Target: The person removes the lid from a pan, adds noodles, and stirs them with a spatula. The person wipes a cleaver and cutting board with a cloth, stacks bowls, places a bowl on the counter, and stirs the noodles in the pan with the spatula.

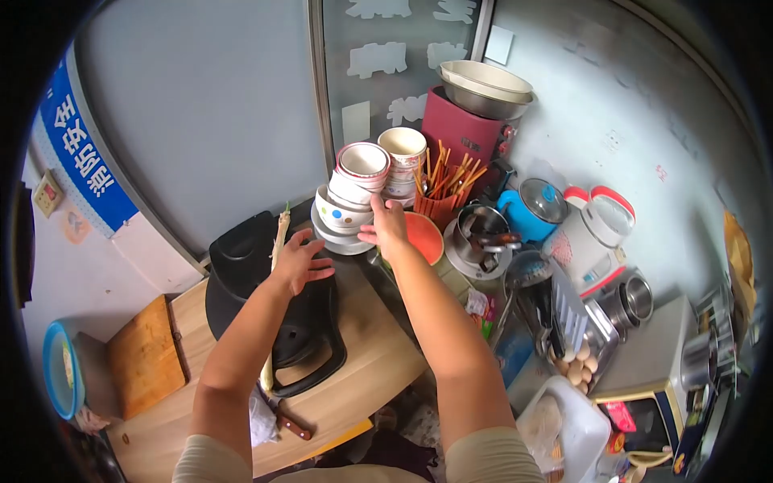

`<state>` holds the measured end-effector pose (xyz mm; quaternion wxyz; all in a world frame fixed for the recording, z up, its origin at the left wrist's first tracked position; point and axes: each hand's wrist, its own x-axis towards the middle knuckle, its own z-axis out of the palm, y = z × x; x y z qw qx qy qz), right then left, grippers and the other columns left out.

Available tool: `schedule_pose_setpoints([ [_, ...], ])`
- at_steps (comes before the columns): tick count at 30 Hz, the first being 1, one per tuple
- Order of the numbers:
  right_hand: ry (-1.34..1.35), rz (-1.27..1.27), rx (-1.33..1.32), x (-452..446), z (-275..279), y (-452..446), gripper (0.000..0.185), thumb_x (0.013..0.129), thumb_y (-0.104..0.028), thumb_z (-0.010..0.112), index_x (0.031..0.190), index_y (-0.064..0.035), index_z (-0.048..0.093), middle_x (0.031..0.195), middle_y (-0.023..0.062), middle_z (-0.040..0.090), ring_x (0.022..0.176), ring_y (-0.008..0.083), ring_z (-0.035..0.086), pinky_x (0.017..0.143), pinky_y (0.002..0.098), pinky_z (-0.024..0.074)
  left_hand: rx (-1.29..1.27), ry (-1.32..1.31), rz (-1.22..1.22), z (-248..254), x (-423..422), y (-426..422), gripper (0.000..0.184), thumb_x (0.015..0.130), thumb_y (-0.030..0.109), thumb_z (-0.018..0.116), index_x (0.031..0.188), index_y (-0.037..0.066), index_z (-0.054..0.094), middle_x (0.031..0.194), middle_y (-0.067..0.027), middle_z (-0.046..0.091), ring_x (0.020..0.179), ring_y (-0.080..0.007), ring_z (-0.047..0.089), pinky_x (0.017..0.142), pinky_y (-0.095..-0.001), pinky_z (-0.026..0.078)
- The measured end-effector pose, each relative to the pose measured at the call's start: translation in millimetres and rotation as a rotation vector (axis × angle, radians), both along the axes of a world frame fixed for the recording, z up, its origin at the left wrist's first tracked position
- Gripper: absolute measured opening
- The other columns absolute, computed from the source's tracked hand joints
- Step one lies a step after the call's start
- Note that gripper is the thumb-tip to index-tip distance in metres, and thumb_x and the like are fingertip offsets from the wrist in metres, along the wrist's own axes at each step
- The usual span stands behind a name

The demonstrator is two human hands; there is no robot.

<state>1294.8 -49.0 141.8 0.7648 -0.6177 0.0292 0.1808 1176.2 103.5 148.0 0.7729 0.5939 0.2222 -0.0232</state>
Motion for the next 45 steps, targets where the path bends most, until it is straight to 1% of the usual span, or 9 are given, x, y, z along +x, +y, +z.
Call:
schedule_pose_setpoints([
  [3, 0.116, 0.007, -0.094, 42.3, 14.2, 7.8, 0.080, 0.083, -0.051, 0.055, 0.142, -0.0128, 0.016, 0.143, 0.0147, 0.024, 0.095, 0.0384, 0.057, 0.070, 0.0457, 0.0558, 0.052, 0.056, 0.090, -12.5, 48.0, 7.4, 0.078, 0.085, 0.030, 0.060, 0.143, 0.013, 0.011, 0.142, -0.0154, 0.024, 0.097, -0.0337, 0.054, 0.071, -0.0415, 0.054],
  [6, 0.168, 0.058, -0.130, 78.3, 16.0, 15.2, 0.081, 0.082, -0.052, 0.056, 0.139, -0.0078, 0.019, 0.136, 0.0186, 0.032, 0.098, 0.0419, 0.054, 0.068, 0.0503, 0.0557, 0.067, 0.109, 0.178, -19.0, 82.3, 10.8, 0.082, 0.084, 0.034, 0.060, 0.144, 0.018, 0.007, 0.144, -0.0158, 0.022, 0.096, -0.0371, 0.054, 0.070, -0.0429, 0.054],
  [11, 0.255, 0.078, -0.072, 102.0, 18.4, 25.0, 0.071, 0.082, -0.050, 0.057, 0.137, -0.0122, 0.032, 0.142, 0.0116, 0.027, 0.123, 0.0302, 0.037, 0.075, 0.0545, 0.0528, 0.029, 0.153, 0.255, -22.6, 119.3, 11.0, 0.090, 0.080, 0.036, 0.064, 0.144, 0.019, 0.004, 0.136, -0.0170, 0.034, 0.092, -0.0389, 0.056, 0.067, -0.0437, 0.055],
  [17, 0.291, 0.232, -0.064, 134.2, -4.6, 26.8, 0.043, 0.084, -0.026, 0.053, 0.122, -0.0080, 0.044, 0.128, 0.0122, 0.039, 0.113, 0.0290, 0.045, 0.073, 0.0511, 0.0554, 0.315, 0.276, 0.174, -52.0, 156.3, 29.5, 0.059, 0.079, 0.021, 0.059, 0.126, 0.000, 0.029, 0.112, -0.0192, 0.052, 0.082, -0.0343, 0.062, 0.052, -0.0412, 0.058],
  [20, 0.319, 0.149, -0.058, 124.4, 3.3, 30.7, 0.035, 0.084, -0.018, 0.049, 0.117, -0.0071, 0.045, 0.119, 0.0117, 0.044, 0.109, 0.0280, 0.047, 0.072, 0.0504, 0.0566, 0.331, 0.302, 0.251, -37.5, 153.6, 18.4, 0.053, 0.080, 0.017, 0.055, 0.125, 0.001, 0.031, 0.107, -0.0187, 0.054, 0.083, -0.0345, 0.063, 0.051, -0.0413, 0.058],
  [32, 0.356, 0.139, 0.161, 124.1, -7.3, 20.2, 0.048, 0.076, 0.000, 0.041, 0.123, 0.0004, 0.035, 0.123, 0.0236, 0.039, 0.104, 0.0425, 0.052, 0.072, 0.0641, 0.0510, 0.625, 0.311, 0.300, -28.0, 150.6, 14.7, 0.040, 0.079, 0.010, 0.053, 0.116, 0.000, 0.041, 0.107, -0.0195, 0.057, 0.086, -0.0357, 0.063, 0.046, -0.0386, 0.058],
  [38, 0.358, 0.195, 0.334, 115.8, 2.7, 14.1, 0.047, 0.072, 0.004, 0.038, 0.120, 0.0044, 0.035, 0.116, 0.0247, 0.043, 0.098, 0.0458, 0.054, 0.073, 0.0651, 0.0503, 0.454, 0.184, 0.330, -35.2, 141.4, 19.9, 0.049, 0.078, -0.001, 0.041, 0.126, 0.006, 0.039, 0.112, -0.0167, 0.053, 0.086, -0.0357, 0.062, 0.044, -0.0423, 0.057],
  [44, 0.277, 0.243, 0.320, 93.9, 52.8, 5.6, 0.051, 0.070, 0.009, 0.038, 0.121, 0.0049, 0.033, 0.115, 0.0241, 0.042, 0.102, 0.0468, 0.051, 0.075, 0.0651, 0.0504, 0.281, 0.038, 0.379, -19.1, 116.0, 24.6, 0.045, 0.080, -0.004, 0.030, 0.124, 0.003, 0.038, 0.114, -0.0201, 0.052, 0.090, -0.0381, 0.061, 0.055, -0.0472, 0.059],
  [45, 0.163, 0.308, 0.359, 90.0, 56.7, 5.4, 0.047, 0.074, 0.005, 0.036, 0.120, 0.0102, 0.029, 0.118, 0.0299, 0.040, 0.101, 0.0487, 0.051, 0.079, 0.0615, 0.0512, 0.273, 0.047, 0.362, -17.5, 110.4, 28.9, 0.045, 0.080, -0.004, 0.029, 0.124, 0.002, 0.038, 0.114, -0.0206, 0.052, 0.090, -0.0388, 0.061, 0.056, -0.0479, 0.059],
])
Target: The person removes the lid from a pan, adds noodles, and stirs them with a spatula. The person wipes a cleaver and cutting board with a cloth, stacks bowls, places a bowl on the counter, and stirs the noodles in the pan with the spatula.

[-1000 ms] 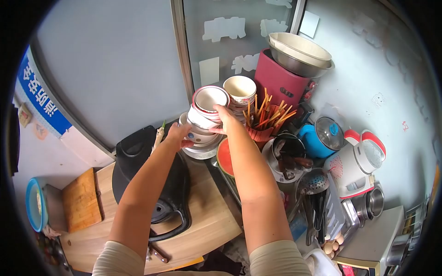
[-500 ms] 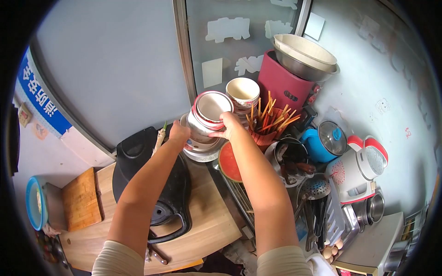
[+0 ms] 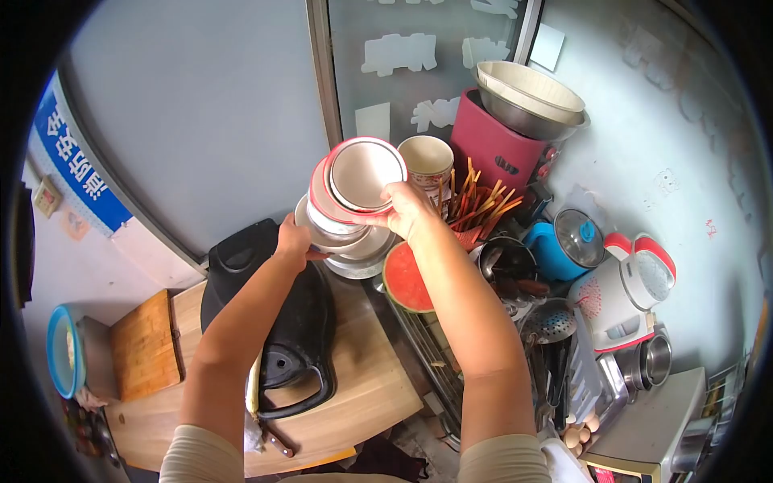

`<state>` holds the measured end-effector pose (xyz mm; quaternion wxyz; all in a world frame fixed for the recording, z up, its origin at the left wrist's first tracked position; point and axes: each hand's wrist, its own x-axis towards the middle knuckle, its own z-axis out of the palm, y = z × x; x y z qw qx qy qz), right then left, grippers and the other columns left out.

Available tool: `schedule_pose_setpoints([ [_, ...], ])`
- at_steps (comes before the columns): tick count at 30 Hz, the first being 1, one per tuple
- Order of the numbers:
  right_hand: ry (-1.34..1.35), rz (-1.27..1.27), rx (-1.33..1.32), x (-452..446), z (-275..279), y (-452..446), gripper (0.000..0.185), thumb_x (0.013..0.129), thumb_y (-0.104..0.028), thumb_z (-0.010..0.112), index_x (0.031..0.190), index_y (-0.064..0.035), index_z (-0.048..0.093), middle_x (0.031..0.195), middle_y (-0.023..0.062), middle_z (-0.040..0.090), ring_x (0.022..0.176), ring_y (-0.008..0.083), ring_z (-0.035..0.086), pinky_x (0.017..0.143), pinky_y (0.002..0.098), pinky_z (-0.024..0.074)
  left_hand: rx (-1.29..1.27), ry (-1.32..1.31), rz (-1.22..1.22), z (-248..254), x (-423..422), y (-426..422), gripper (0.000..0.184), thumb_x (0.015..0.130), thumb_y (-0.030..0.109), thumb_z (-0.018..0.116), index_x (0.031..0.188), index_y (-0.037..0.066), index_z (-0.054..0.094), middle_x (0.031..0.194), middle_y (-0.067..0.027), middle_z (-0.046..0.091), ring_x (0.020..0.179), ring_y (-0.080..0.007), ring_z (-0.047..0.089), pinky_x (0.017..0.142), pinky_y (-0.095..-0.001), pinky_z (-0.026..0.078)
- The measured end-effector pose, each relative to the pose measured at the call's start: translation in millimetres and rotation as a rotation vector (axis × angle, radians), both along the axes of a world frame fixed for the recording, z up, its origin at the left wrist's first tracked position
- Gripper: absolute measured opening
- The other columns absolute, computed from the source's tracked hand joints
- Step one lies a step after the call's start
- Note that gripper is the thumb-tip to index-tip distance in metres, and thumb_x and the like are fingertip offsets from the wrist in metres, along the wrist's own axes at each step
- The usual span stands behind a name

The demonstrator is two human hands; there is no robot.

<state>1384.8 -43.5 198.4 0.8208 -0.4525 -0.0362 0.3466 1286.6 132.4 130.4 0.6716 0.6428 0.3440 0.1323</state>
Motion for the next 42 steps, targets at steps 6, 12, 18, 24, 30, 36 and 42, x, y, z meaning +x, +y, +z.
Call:
schedule_pose_setpoints([
  [6, 0.138, -0.068, 0.047, 9.8, 36.5, -6.0, 0.043, 0.079, 0.003, 0.036, 0.122, 0.0057, 0.031, 0.118, 0.0269, 0.041, 0.103, 0.0490, 0.051, 0.077, 0.0632, 0.0511, -0.202, -0.032, 0.047, -3.4, -42.0, 22.2, 0.047, 0.078, -0.008, 0.029, 0.123, 0.000, 0.035, 0.116, -0.0215, 0.050, 0.094, -0.0425, 0.059, 0.059, -0.0528, 0.058],
  [12, -0.123, -0.179, -0.389, 28.8, -26.7, 8.9, 0.040, 0.080, 0.002, 0.037, 0.119, 0.0116, 0.035, 0.109, 0.0293, 0.047, 0.073, 0.0449, 0.062, 0.055, 0.0518, 0.0578, -0.106, -0.036, 0.150, 5.2, -94.3, 54.8, 0.048, 0.077, -0.009, 0.030, 0.123, 0.000, 0.038, 0.114, -0.0206, 0.052, 0.091, -0.0405, 0.061, 0.059, -0.0508, 0.058],
  [18, -0.262, -0.210, -0.684, 15.4, -85.7, 41.0, 0.029, 0.078, 0.004, 0.042, 0.104, 0.0161, 0.047, 0.095, 0.0311, 0.054, 0.066, 0.0437, 0.063, 0.050, 0.0493, 0.0563, -0.017, 0.040, 0.206, 8.2, -136.2, 72.0, 0.053, 0.072, -0.011, 0.031, 0.124, 0.001, 0.038, 0.114, -0.0204, 0.053, 0.093, -0.0376, 0.062, 0.064, -0.0489, 0.058],
  [24, -0.628, 0.000, -1.165, 33.6, -117.6, 57.1, 0.018, 0.080, -0.001, 0.053, 0.093, 0.0103, 0.058, 0.097, 0.0269, 0.061, 0.073, 0.0390, 0.065, 0.063, 0.0435, 0.0563, -0.055, 0.005, 0.165, 4.6, -164.9, 68.7, 0.057, 0.071, -0.011, 0.032, 0.127, 0.002, 0.036, 0.115, -0.0188, 0.053, 0.096, -0.0361, 0.061, 0.066, -0.0485, 0.058],
  [30, -0.961, -0.076, -1.473, 45.0, -152.3, 65.2, 0.022, 0.079, -0.013, 0.064, 0.097, -0.0003, 0.060, 0.103, 0.0207, 0.062, 0.092, 0.0350, 0.063, 0.079, 0.0423, 0.0510, -0.092, 0.025, 0.132, 10.1, -174.5, 54.9, 0.062, 0.072, -0.011, 0.034, 0.132, 0.004, 0.034, 0.117, -0.0170, 0.052, 0.098, -0.0348, 0.060, 0.066, -0.0497, 0.058],
  [36, -1.379, -0.081, -1.395, -11.2, -68.7, 61.4, 0.042, 0.087, -0.040, 0.053, 0.108, -0.0038, 0.059, 0.107, 0.0175, 0.061, 0.101, 0.0313, 0.058, 0.084, 0.0395, 0.0475, -0.066, 0.008, 0.135, 11.0, -172.8, 44.5, 0.056, 0.074, -0.009, 0.035, 0.128, 0.005, 0.041, 0.114, -0.0157, 0.053, 0.099, -0.0341, 0.058, 0.062, -0.0480, 0.059],
  [42, -0.568, 0.574, -0.626, -61.3, 10.8, 62.1, 0.077, 0.080, -0.065, 0.048, 0.124, -0.0024, 0.047, 0.125, 0.0159, 0.047, 0.110, 0.0337, 0.049, 0.079, 0.0471, 0.0522, -0.037, 0.027, 0.043, 9.5, -161.4, 32.9, 0.058, 0.073, -0.010, 0.036, 0.130, 0.005, 0.038, 0.119, -0.0164, 0.050, 0.103, -0.0357, 0.057, 0.063, -0.0510, 0.058],
])
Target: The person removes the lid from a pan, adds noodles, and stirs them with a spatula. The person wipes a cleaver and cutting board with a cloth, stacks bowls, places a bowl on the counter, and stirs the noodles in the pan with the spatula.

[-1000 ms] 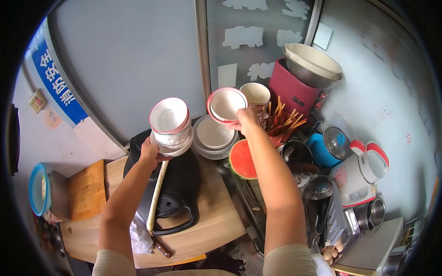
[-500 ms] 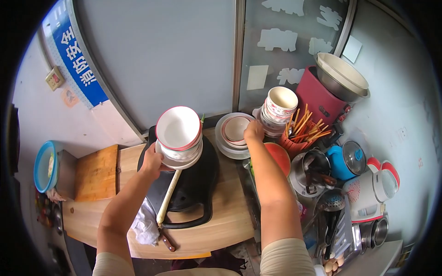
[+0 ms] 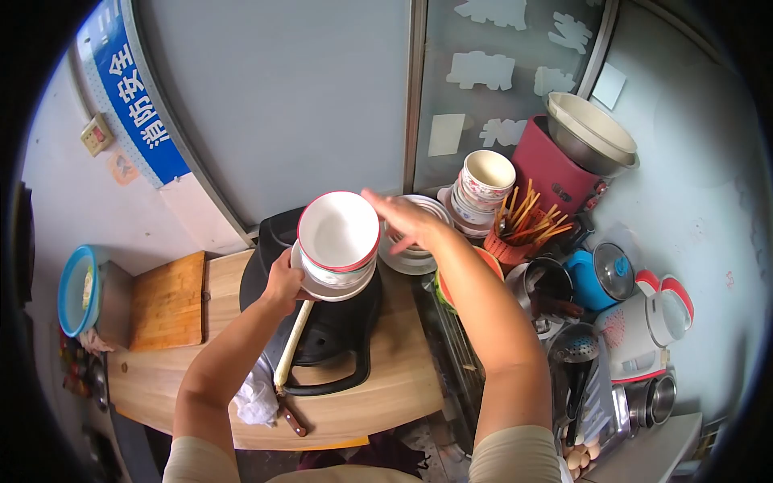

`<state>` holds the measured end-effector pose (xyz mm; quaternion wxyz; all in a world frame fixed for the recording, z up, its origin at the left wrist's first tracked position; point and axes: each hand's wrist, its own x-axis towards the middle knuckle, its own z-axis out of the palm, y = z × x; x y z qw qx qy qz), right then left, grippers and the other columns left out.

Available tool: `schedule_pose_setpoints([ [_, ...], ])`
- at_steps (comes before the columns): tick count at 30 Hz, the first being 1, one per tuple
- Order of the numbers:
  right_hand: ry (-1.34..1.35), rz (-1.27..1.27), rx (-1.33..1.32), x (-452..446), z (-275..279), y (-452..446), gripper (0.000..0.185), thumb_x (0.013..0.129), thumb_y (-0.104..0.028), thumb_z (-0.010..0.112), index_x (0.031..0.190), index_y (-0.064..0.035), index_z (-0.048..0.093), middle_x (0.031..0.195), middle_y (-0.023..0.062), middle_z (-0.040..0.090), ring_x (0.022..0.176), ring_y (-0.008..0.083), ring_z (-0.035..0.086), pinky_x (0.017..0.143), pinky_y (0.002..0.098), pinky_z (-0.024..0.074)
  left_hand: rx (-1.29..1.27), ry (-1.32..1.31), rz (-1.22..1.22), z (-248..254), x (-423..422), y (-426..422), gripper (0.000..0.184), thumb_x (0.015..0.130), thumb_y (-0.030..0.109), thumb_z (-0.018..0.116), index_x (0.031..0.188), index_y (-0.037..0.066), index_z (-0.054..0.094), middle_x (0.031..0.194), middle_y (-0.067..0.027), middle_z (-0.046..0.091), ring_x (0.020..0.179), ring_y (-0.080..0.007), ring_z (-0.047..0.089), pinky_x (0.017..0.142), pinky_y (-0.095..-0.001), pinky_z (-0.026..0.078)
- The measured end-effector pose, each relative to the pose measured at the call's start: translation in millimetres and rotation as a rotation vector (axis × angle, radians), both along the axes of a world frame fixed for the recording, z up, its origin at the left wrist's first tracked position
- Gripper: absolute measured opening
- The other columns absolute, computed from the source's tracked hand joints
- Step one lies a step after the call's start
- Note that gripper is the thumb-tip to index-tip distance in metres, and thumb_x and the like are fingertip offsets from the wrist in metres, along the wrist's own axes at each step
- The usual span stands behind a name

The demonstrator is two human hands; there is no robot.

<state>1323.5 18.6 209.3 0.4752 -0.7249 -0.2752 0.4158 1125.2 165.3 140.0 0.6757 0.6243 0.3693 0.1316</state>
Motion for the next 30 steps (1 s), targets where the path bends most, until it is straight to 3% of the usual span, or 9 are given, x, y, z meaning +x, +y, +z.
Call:
schedule_pose_setpoints([
  [1, 0.007, 0.103, -0.059, -6.8, 4.6, -2.4, 0.081, 0.078, -0.065, 0.050, 0.128, -0.0019, 0.043, 0.128, 0.0164, 0.043, 0.113, 0.0333, 0.048, 0.078, 0.0495, 0.0527, 0.001, -0.004, 0.002, -1.2, 2.9, -3.2, 0.057, 0.075, -0.009, 0.036, 0.129, 0.005, 0.039, 0.118, -0.0161, 0.051, 0.101, -0.0349, 0.057, 0.062, -0.0494, 0.058],
  [2, 0.049, 0.146, -0.065, -14.9, 8.0, -5.0, 0.067, 0.083, -0.051, 0.054, 0.125, 0.0008, 0.045, 0.124, 0.0182, 0.046, 0.111, 0.0323, 0.050, 0.071, 0.0466, 0.0562, 0.002, -0.008, 0.005, -2.5, 5.7, -6.7, 0.055, 0.076, -0.008, 0.036, 0.129, 0.005, 0.040, 0.117, -0.0158, 0.052, 0.100, -0.0341, 0.058, 0.061, -0.0477, 0.058],
  [5, 0.075, 0.073, -0.037, -9.7, -13.5, -8.9, 0.049, 0.087, -0.031, 0.054, 0.122, 0.0017, 0.046, 0.117, 0.0189, 0.051, 0.101, 0.0313, 0.056, 0.066, 0.0448, 0.0581, -0.007, -0.016, 0.005, -1.1, 9.7, -18.4, 0.053, 0.078, -0.007, 0.035, 0.130, 0.005, 0.041, 0.115, -0.0158, 0.053, 0.097, -0.0333, 0.059, 0.059, -0.0461, 0.058],
  [6, 0.067, 0.009, -0.077, -14.7, -8.5, -10.9, 0.045, 0.086, -0.019, 0.051, 0.127, -0.0028, 0.042, 0.115, 0.0145, 0.054, 0.096, 0.0279, 0.059, 0.061, 0.0414, 0.0584, -0.003, -0.014, -0.006, -5.1, 12.5, -19.0, 0.053, 0.078, -0.008, 0.035, 0.130, 0.006, 0.041, 0.114, -0.0159, 0.054, 0.096, -0.0332, 0.059, 0.059, -0.0460, 0.058],
  [16, -0.273, -0.192, -0.114, -7.8, 13.8, -29.6, 0.032, 0.083, -0.018, 0.057, 0.099, 0.0092, 0.060, 0.084, 0.0170, 0.064, 0.072, 0.0250, 0.065, 0.055, 0.0379, 0.0562, -0.033, -0.024, -0.076, -9.6, 25.1, -37.2, 0.052, 0.081, -0.007, 0.035, 0.132, 0.007, 0.037, 0.115, -0.0149, 0.053, 0.096, -0.0340, 0.060, 0.062, -0.0496, 0.058],
  [19, -0.427, -0.227, -0.041, 4.1, 21.9, -31.3, 0.034, 0.082, -0.017, 0.058, 0.100, 0.0117, 0.058, 0.085, 0.0180, 0.064, 0.070, 0.0234, 0.064, 0.053, 0.0378, 0.0557, -0.038, -0.018, -0.040, -4.2, 21.6, -39.2, 0.051, 0.082, -0.007, 0.035, 0.131, 0.007, 0.038, 0.115, -0.0149, 0.054, 0.095, -0.0340, 0.061, 0.062, -0.0496, 0.058],
  [20, -0.252, -0.264, 0.018, 5.2, 29.8, -35.4, 0.036, 0.081, -0.017, 0.059, 0.099, 0.0139, 0.058, 0.084, 0.0186, 0.064, 0.073, 0.0224, 0.064, 0.054, 0.0378, 0.0559, -0.033, -0.017, -0.043, -2.2, 19.5, -38.9, 0.053, 0.081, -0.008, 0.034, 0.132, 0.007, 0.038, 0.115, -0.0159, 0.053, 0.094, -0.0340, 0.061, 0.060, -0.0478, 0.058],
  [24, -0.225, -0.402, 0.081, 25.6, 27.4, -34.5, 0.034, 0.080, -0.009, 0.053, 0.102, 0.0170, 0.054, 0.097, 0.0258, 0.060, 0.075, 0.0341, 0.065, 0.058, 0.0399, 0.0589, -0.032, -0.008, -0.033, -4.0, 7.2, -34.2, 0.055, 0.079, -0.010, 0.033, 0.132, 0.006, 0.038, 0.115, -0.0181, 0.053, 0.093, -0.0342, 0.061, 0.056, -0.0439, 0.059],
  [30, -0.154, -0.588, 0.002, 78.1, -68.9, -16.9, 0.035, 0.081, -0.002, 0.043, 0.111, 0.0145, 0.049, 0.105, 0.0284, 0.055, 0.075, 0.0392, 0.065, 0.058, 0.0401, 0.0584, -0.042, -0.019, 0.002, -9.9, -11.8, -32.2, 0.054, 0.079, -0.011, 0.034, 0.130, 0.005, 0.040, 0.113, -0.0180, 0.054, 0.092, -0.0344, 0.061, 0.055, -0.0432, 0.059],
])
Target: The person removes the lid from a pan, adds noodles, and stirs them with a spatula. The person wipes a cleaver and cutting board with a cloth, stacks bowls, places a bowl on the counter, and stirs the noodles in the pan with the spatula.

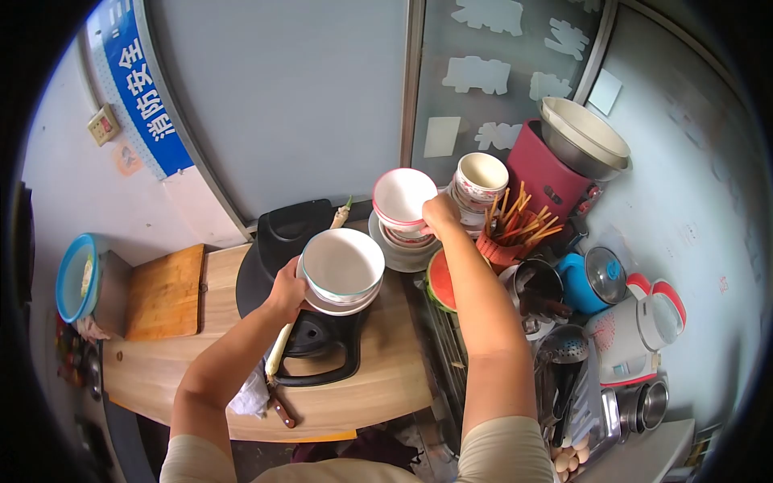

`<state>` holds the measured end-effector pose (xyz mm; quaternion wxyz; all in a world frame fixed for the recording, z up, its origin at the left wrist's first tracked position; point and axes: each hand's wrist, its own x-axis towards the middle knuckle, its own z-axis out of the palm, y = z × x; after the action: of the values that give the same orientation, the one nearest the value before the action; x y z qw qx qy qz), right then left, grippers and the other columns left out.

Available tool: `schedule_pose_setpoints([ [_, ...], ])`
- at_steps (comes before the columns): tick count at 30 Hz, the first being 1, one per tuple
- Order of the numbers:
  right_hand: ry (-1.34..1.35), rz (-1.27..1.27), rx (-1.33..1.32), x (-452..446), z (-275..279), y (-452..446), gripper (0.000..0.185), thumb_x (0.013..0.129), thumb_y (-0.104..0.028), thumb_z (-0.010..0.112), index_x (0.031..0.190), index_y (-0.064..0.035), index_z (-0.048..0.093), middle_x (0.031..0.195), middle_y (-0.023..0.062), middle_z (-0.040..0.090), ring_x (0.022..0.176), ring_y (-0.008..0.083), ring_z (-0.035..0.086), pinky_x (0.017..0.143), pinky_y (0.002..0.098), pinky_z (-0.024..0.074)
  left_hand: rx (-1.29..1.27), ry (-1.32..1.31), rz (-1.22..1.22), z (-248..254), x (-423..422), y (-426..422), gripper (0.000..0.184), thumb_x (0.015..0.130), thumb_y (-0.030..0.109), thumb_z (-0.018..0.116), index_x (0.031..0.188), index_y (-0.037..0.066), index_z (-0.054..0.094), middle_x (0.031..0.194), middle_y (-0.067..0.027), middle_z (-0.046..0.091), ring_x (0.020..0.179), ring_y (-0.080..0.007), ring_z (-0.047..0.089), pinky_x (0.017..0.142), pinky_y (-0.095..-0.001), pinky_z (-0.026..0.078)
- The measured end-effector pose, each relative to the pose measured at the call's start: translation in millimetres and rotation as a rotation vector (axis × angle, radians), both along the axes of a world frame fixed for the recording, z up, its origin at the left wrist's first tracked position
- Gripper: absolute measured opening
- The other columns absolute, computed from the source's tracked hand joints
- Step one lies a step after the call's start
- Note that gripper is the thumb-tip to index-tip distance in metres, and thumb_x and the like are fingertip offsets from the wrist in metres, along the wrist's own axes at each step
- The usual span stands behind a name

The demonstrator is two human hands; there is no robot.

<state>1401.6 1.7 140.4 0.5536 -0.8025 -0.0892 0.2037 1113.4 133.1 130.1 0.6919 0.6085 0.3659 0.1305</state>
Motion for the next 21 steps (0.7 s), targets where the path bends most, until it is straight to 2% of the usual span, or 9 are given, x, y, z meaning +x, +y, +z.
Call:
schedule_pose_setpoints([
  [2, 0.076, -0.065, 0.012, 2.4, -12.8, 1.2, 0.035, 0.083, -0.002, 0.041, 0.115, 0.0113, 0.048, 0.112, 0.0274, 0.053, 0.075, 0.0387, 0.065, 0.057, 0.0391, 0.0583, 0.007, 0.003, 0.000, 0.7, -4.2, -0.1, 0.053, 0.080, -0.010, 0.034, 0.130, 0.005, 0.040, 0.113, -0.0172, 0.054, 0.092, -0.0337, 0.062, 0.058, -0.0441, 0.059],
  [4, 0.096, -0.059, 0.017, 6.0, -24.2, 1.6, 0.034, 0.083, -0.002, 0.041, 0.114, 0.0111, 0.048, 0.112, 0.0268, 0.053, 0.075, 0.0383, 0.065, 0.056, 0.0383, 0.0582, 0.022, 0.009, -0.008, 1.0, -8.2, -0.7, 0.051, 0.081, -0.009, 0.034, 0.130, 0.006, 0.039, 0.113, -0.0156, 0.054, 0.093, -0.0323, 0.062, 0.062, -0.0460, 0.058],
  [9, 0.059, -0.062, -0.052, 3.9, -37.0, 4.3, 0.034, 0.083, -0.001, 0.039, 0.114, 0.0104, 0.049, 0.111, 0.0228, 0.055, 0.074, 0.0362, 0.065, 0.051, 0.0352, 0.0576, 0.025, -0.005, 0.007, -1.7, -9.4, -0.1, 0.053, 0.080, -0.010, 0.035, 0.131, 0.006, 0.038, 0.113, -0.0154, 0.054, 0.094, -0.0317, 0.062, 0.064, -0.0460, 0.058],
  [12, 0.088, -0.038, -0.105, -5.1, -27.7, 0.2, 0.031, 0.087, -0.010, 0.043, 0.111, 0.0087, 0.052, 0.111, 0.0227, 0.056, 0.086, 0.0353, 0.064, 0.061, 0.0390, 0.0564, 0.032, -0.016, 0.014, -5.1, -7.8, 1.0, 0.052, 0.081, -0.010, 0.035, 0.131, 0.006, 0.039, 0.113, -0.0148, 0.055, 0.095, -0.0312, 0.061, 0.065, -0.0463, 0.058],
  [15, -0.578, 0.021, -0.724, 11.3, -43.3, -2.1, 0.037, 0.089, -0.026, 0.049, 0.105, 0.0066, 0.054, 0.108, 0.0221, 0.058, 0.096, 0.0339, 0.060, 0.076, 0.0418, 0.0513, 0.013, -0.033, 0.022, -3.4, -5.2, -0.2, 0.053, 0.080, -0.010, 0.034, 0.130, 0.006, 0.040, 0.112, -0.0158, 0.054, 0.094, -0.0317, 0.061, 0.062, -0.0436, 0.059],
  [18, -0.971, 0.094, -0.638, -33.7, 15.1, -2.1, 0.044, 0.087, -0.040, 0.053, 0.102, 0.0008, 0.057, 0.103, 0.0195, 0.060, 0.099, 0.0339, 0.057, 0.086, 0.0410, 0.0446, 0.005, -0.029, 0.029, 0.1, 0.5, -2.9, 0.052, 0.081, -0.009, 0.034, 0.129, 0.006, 0.041, 0.112, -0.0165, 0.054, 0.094, -0.0311, 0.061, 0.061, -0.0409, 0.059],
  [20, -0.907, 0.446, -0.225, -59.7, 42.2, 0.5, 0.043, 0.084, -0.040, 0.057, 0.106, -0.0028, 0.057, 0.103, 0.0155, 0.060, 0.097, 0.0335, 0.057, 0.084, 0.0398, 0.0455, 0.010, -0.031, 0.022, -0.3, 4.9, -3.6, 0.050, 0.082, -0.008, 0.034, 0.129, 0.006, 0.041, 0.111, -0.0165, 0.055, 0.093, -0.0300, 0.061, 0.061, -0.0397, 0.059],
  [21, -0.726, 0.633, -0.062, -67.5, 42.2, 5.7, 0.041, 0.082, -0.035, 0.062, 0.110, -0.0060, 0.056, 0.106, 0.0140, 0.059, 0.100, 0.0314, 0.055, 0.084, 0.0391, 0.0448, 0.015, -0.037, 0.011, -2.1, 7.7, -3.8, 0.049, 0.082, -0.007, 0.035, 0.129, 0.006, 0.042, 0.110, -0.0165, 0.055, 0.093, -0.0294, 0.061, 0.060, -0.0392, 0.058],
])
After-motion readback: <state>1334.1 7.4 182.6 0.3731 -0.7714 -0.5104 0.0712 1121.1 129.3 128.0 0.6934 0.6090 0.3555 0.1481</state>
